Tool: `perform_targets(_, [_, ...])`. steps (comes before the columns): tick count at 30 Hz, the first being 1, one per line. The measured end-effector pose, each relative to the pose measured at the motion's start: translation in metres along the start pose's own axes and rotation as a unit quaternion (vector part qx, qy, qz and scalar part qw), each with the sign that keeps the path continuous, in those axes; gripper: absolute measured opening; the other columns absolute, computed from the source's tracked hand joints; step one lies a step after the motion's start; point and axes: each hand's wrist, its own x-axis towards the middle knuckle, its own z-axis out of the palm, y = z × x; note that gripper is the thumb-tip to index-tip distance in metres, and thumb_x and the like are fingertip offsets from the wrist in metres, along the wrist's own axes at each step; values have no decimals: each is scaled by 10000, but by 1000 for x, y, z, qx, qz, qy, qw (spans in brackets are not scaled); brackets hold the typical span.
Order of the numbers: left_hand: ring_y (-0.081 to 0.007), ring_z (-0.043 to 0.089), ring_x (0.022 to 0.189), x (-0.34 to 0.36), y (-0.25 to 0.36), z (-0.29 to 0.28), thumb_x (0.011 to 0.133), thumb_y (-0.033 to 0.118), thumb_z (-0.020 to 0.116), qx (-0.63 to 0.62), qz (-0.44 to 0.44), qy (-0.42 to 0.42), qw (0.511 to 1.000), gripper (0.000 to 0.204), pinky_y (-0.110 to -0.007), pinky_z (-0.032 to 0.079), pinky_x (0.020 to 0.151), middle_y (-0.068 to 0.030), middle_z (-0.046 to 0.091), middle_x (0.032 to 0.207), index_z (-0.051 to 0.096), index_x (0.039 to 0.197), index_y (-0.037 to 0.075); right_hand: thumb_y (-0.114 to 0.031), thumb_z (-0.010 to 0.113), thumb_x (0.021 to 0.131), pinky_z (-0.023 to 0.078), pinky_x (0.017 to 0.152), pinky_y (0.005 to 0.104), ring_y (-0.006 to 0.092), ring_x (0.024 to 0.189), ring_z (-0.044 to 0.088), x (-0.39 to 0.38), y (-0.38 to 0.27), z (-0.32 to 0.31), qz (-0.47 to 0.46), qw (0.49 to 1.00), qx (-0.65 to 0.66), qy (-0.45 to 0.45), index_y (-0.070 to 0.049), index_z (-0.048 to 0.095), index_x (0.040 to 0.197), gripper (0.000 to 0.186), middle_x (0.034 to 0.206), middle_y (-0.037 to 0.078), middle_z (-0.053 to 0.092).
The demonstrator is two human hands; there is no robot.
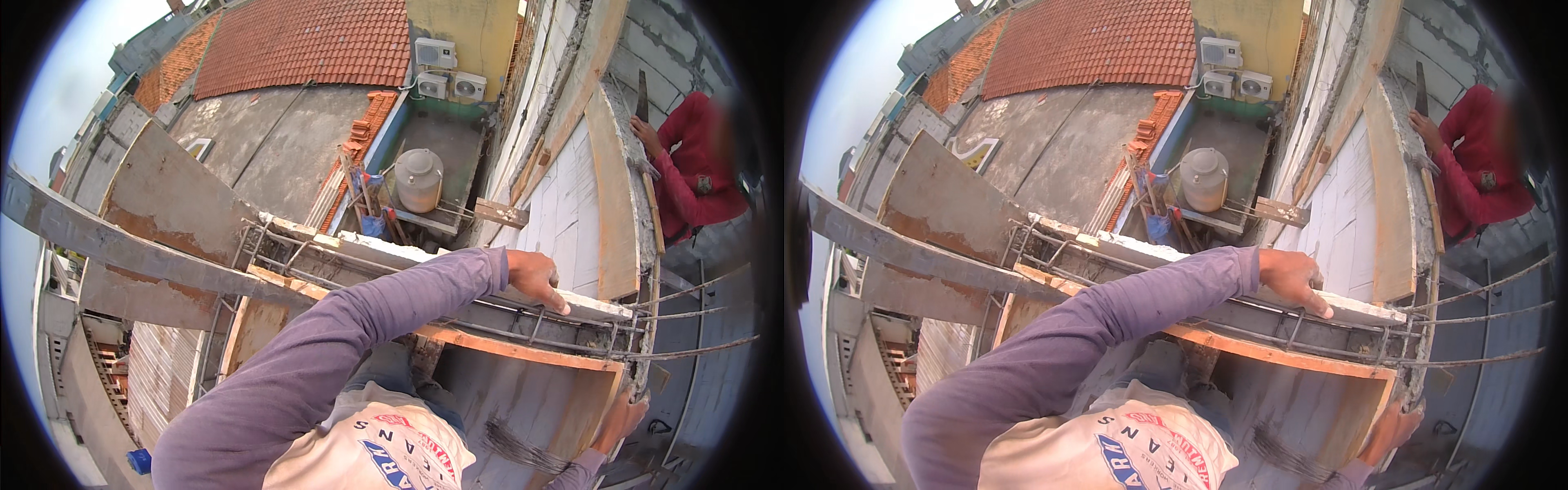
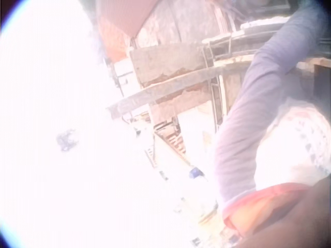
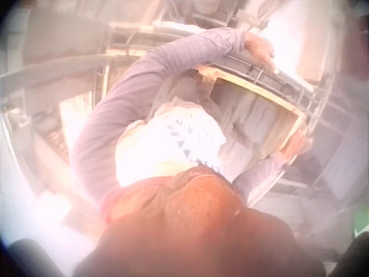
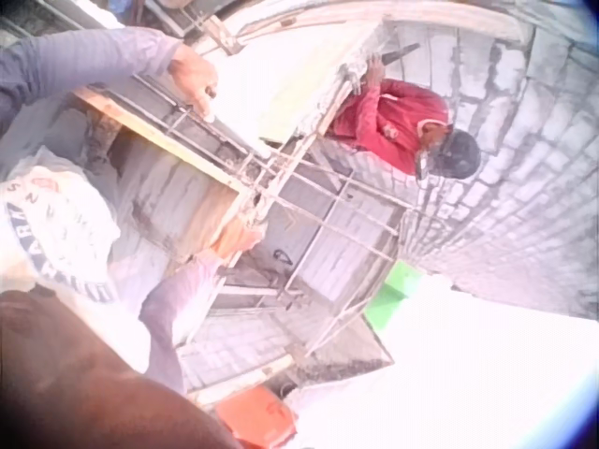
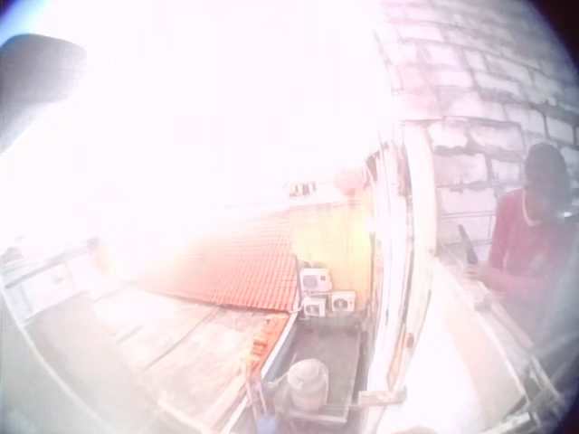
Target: The person scoops wet cement from a bucket using a trowel and applies it to a wooden beam on a rooftop construction site. They repeatedly smooth the cement along the beam's edge while another worker is visible nearby.
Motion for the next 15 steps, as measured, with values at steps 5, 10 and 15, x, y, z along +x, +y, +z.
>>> perform_targets(5, [-412, 726, 1043, 14, 8, -1, 865, 725, 687, 44, 16, 1, 999, 906, -473, 557, 920, -302, 746, 1104, 727, 1202, -116, -354, 675, 965, 459, 1101, 510, 402, 1336, 564, -11, -8, -28, 14, 997, 63, -42, -50, 544, 1498, 627, 1423, 224, 601])
perform_targets(10, [-226, 669, 888, 6, 27, -6, 968, 604, 652, 4, 19, 7, 1000, 709, -386, 511, 824, -166, 723, 924, 746, 1108, -84, -414, 706, 929, 425, 1127, 506, 399, 1328, 554, -8, -39, -51, 5, 997, 22, -71, 75, 627, 1339, 643, 1381, 245, 587])
perform_targets(15, [-130, 427, 728, 15, 37, 0, 999, 488, 659, 43, 22, -5, 999, 539, -337, 370, 653, -33, 485, 744, 642, 904, -43, -422, 683, 903, 408, 1123, 557, 380, 1339, 524, -6, -27, -57, -6, 992, 66, -108, 51, 598, 1393, 686, 1356, 217, 582])
